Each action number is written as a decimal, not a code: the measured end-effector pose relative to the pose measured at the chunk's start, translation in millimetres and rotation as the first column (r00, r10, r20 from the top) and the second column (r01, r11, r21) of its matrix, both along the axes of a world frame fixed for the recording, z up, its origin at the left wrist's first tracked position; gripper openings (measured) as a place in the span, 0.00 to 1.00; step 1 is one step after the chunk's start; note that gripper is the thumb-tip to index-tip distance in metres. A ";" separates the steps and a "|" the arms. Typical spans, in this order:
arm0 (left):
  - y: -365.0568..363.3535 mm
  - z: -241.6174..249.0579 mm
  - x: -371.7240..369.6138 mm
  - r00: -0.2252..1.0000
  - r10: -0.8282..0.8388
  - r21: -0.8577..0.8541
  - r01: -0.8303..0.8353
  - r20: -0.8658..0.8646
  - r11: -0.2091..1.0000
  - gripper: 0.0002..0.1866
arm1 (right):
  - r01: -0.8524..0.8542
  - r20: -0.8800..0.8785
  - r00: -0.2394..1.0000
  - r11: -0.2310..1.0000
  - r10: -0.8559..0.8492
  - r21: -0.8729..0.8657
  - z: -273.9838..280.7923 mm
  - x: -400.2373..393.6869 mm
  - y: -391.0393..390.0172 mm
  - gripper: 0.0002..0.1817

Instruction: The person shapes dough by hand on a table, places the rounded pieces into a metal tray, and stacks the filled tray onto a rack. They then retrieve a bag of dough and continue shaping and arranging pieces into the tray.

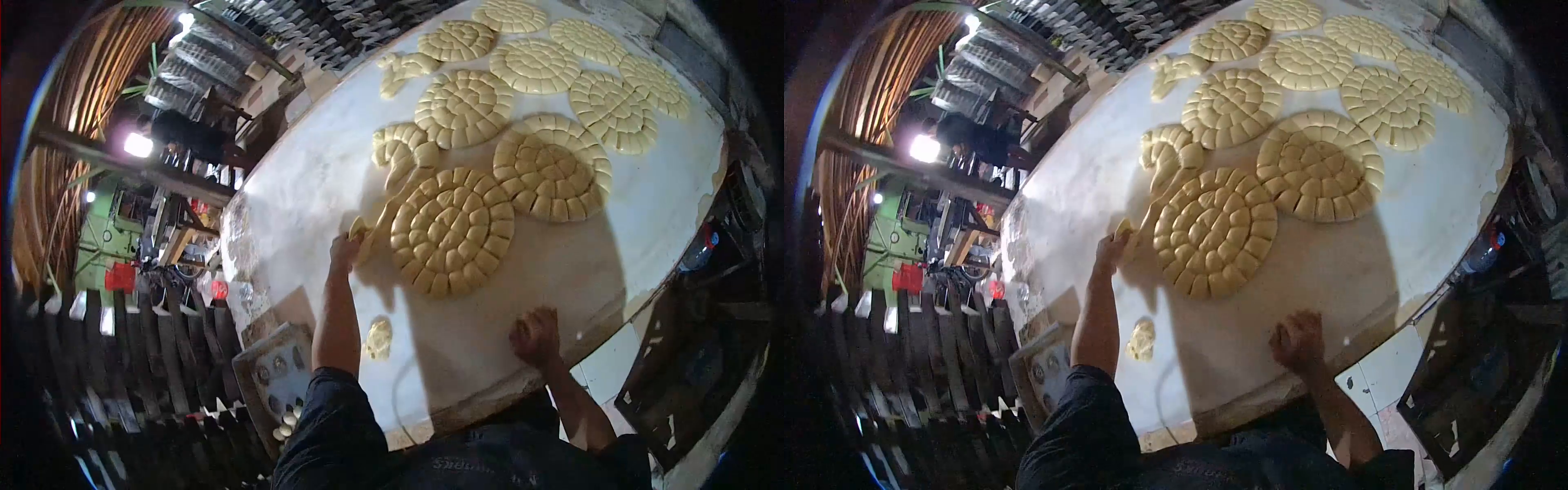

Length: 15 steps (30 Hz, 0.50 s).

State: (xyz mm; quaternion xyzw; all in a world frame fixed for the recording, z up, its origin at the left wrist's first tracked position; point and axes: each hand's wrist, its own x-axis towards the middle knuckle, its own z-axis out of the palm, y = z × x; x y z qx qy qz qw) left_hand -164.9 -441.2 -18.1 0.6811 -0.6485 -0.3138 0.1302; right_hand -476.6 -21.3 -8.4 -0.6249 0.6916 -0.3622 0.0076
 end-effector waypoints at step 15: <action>376.6 87.0 97.2 0.271 0.152 0.129 -0.100 -0.951 0.987 0.13 | -0.747 0.757 -0.372 0.657 -0.537 0.099 54.4 267.5 49.3 0.36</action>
